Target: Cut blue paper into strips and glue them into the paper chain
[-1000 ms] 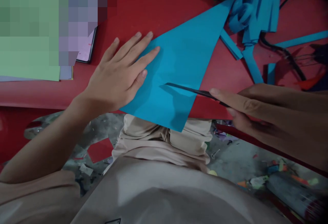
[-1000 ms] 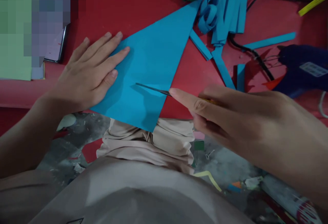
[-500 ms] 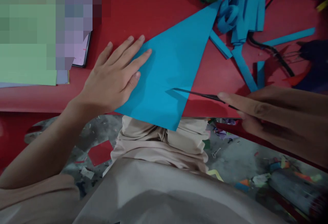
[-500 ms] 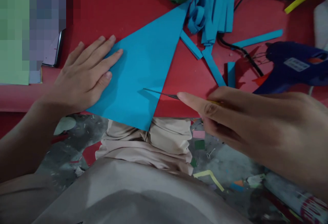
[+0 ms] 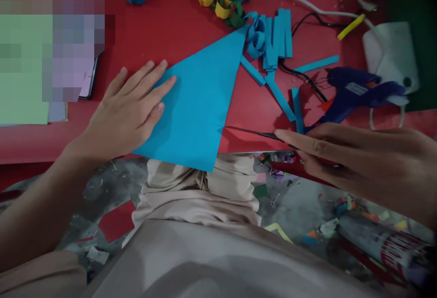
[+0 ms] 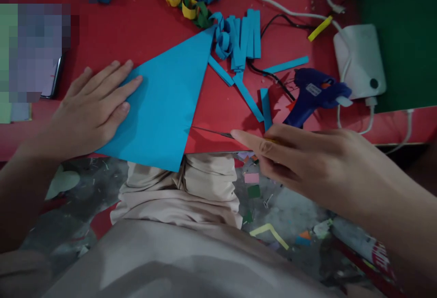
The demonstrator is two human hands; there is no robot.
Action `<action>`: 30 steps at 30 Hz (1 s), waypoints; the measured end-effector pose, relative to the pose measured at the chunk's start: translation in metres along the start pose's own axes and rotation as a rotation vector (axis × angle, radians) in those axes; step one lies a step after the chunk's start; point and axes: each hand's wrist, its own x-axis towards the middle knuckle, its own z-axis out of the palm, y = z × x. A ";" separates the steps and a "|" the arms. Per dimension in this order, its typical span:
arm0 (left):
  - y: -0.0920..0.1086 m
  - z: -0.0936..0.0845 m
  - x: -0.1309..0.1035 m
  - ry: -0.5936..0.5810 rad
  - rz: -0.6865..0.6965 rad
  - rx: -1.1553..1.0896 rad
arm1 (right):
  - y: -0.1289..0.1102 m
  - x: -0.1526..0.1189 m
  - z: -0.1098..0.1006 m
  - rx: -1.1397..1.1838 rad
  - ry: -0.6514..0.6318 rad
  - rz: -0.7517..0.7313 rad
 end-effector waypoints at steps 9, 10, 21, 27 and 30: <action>0.020 -0.012 -0.037 0.258 0.200 0.199 | -0.030 0.067 -0.020 0.073 0.260 0.288; 0.026 -0.009 -0.046 0.229 0.261 0.233 | -0.037 0.086 -0.015 0.037 0.268 0.344; 0.058 0.002 -0.118 0.479 0.161 0.010 | -0.056 0.182 0.031 0.092 0.304 0.326; 0.076 -0.015 -0.105 0.410 -0.437 -0.553 | -0.109 0.143 0.012 1.025 0.558 0.139; 0.083 -0.007 -0.083 0.345 -0.416 -0.798 | -0.133 0.134 0.019 1.133 0.571 0.290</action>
